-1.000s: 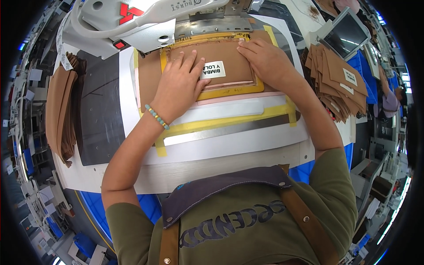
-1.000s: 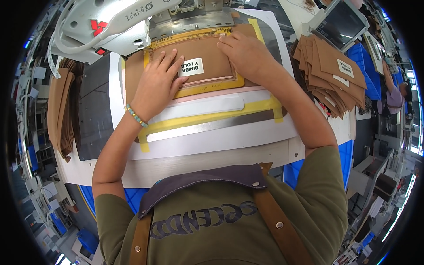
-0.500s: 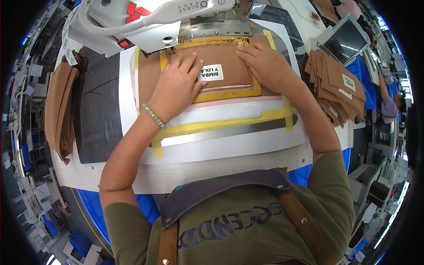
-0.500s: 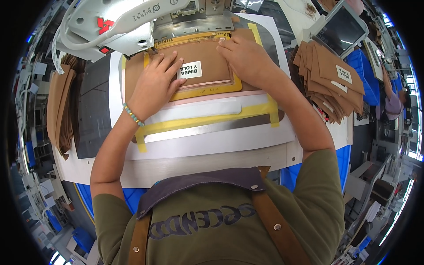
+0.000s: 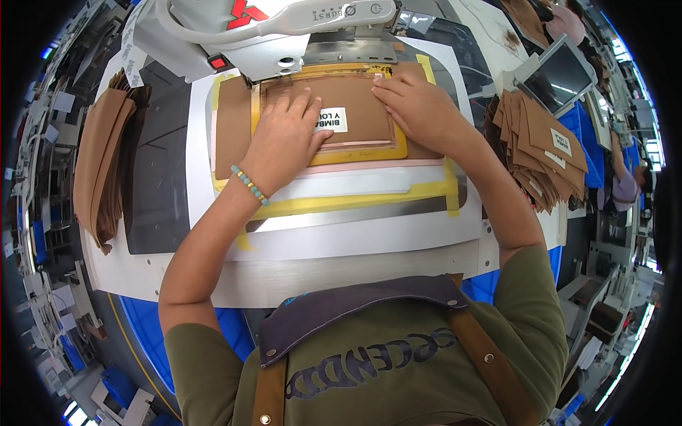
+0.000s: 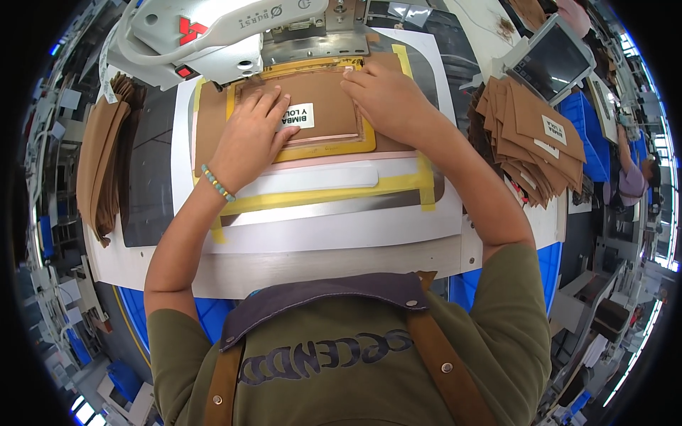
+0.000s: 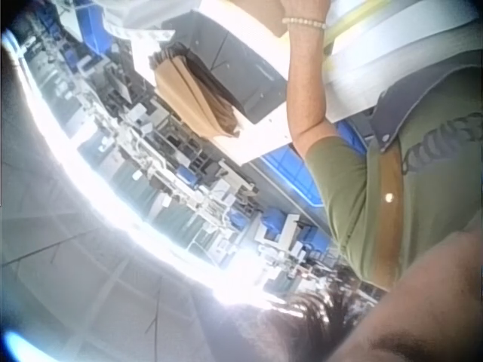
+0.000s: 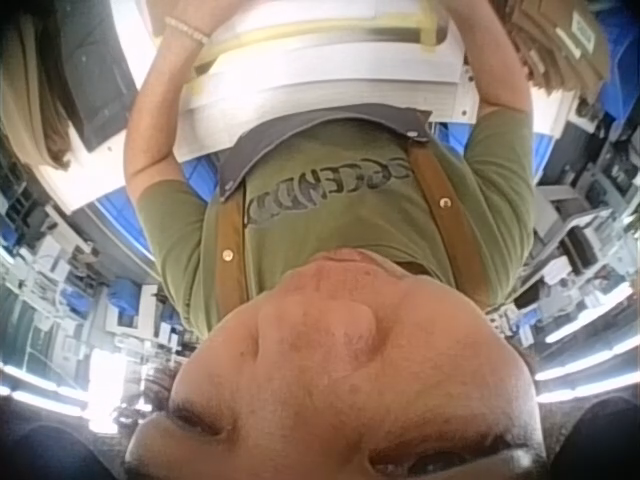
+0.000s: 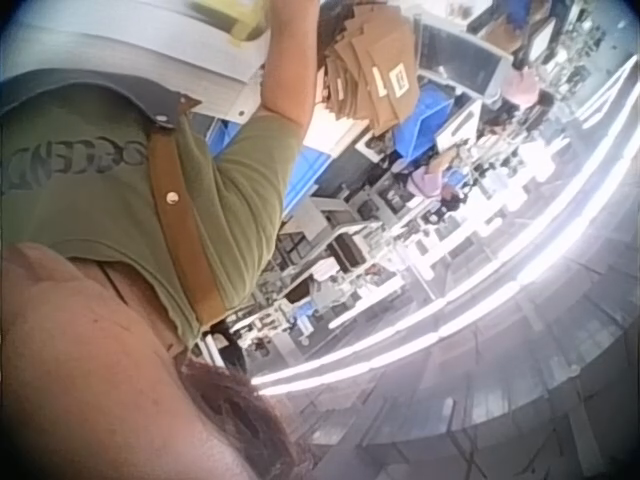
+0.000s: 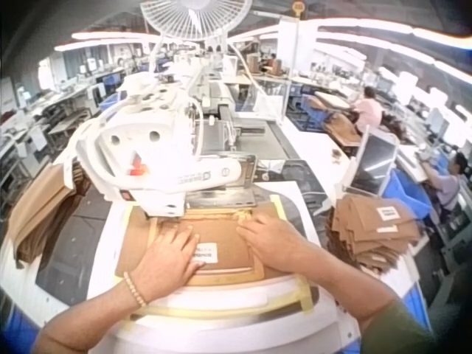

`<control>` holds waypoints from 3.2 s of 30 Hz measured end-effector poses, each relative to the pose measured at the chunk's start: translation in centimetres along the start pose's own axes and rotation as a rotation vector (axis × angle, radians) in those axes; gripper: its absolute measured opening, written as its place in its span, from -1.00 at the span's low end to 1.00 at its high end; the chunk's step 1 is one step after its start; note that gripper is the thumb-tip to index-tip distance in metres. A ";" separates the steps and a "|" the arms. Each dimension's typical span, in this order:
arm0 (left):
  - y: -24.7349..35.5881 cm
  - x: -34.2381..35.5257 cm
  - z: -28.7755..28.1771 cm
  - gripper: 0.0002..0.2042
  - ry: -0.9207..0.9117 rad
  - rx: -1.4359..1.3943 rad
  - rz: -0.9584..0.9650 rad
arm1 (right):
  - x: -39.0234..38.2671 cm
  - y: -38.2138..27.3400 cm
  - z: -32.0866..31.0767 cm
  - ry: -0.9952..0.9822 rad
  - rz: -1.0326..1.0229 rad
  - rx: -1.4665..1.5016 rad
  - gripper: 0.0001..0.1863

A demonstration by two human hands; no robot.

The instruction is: Operating an industrial sewing machine to assemble leather bag components and apply brand labels.

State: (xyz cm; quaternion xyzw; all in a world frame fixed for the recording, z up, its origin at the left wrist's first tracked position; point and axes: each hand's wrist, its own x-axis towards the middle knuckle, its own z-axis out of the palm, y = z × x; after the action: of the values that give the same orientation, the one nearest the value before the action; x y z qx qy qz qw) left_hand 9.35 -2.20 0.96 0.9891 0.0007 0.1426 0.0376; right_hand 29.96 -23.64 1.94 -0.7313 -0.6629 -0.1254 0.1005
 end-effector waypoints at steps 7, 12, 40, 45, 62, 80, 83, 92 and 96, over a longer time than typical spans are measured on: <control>-0.3 -0.2 0.0 -0.50 -0.011 -0.031 -0.002 | 1.9 -1.1 0.4 0.073 -0.083 0.023 -0.64; -0.4 -0.3 -0.1 -0.50 -0.024 -0.036 -0.002 | 3.1 -2.0 0.7 -0.047 -0.019 0.046 -0.62; -3.6 -1.5 0.0 -0.61 0.060 -0.094 -0.038 | 7.8 -6.6 2.5 -0.001 -0.120 0.133 -0.68; -5.2 -3.0 -0.9 -0.63 0.040 -0.118 -0.054 | 5.7 -6.4 0.6 0.064 -0.077 0.229 -0.76; -7.3 -8.1 -3.7 -0.58 -0.058 -0.432 0.047 | 7.4 -9.2 1.8 -0.006 -0.174 0.241 -0.42; -8.4 -6.4 -3.2 -0.43 -0.176 -0.349 0.232 | 4.9 -11.6 1.7 0.109 -0.321 0.174 -0.58; -8.6 -6.0 -3.3 -0.43 -0.189 -0.329 0.235 | 4.9 -11.7 1.9 0.099 -0.308 0.149 -0.59; -9.0 -5.1 -3.3 -0.46 -0.210 -0.315 0.208 | 3.4 -7.8 0.6 0.103 -0.107 0.181 -0.62; -9.6 -4.3 -2.9 -0.50 -0.152 -0.310 0.215 | 2.7 -6.1 0.7 0.193 0.124 0.301 -0.72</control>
State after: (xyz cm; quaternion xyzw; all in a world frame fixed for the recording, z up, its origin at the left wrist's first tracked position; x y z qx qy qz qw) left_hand 4.46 7.50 1.84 0.9737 -0.1297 0.0693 0.1739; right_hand 24.21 -20.28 2.01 -0.7321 -0.6149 -0.0882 0.2794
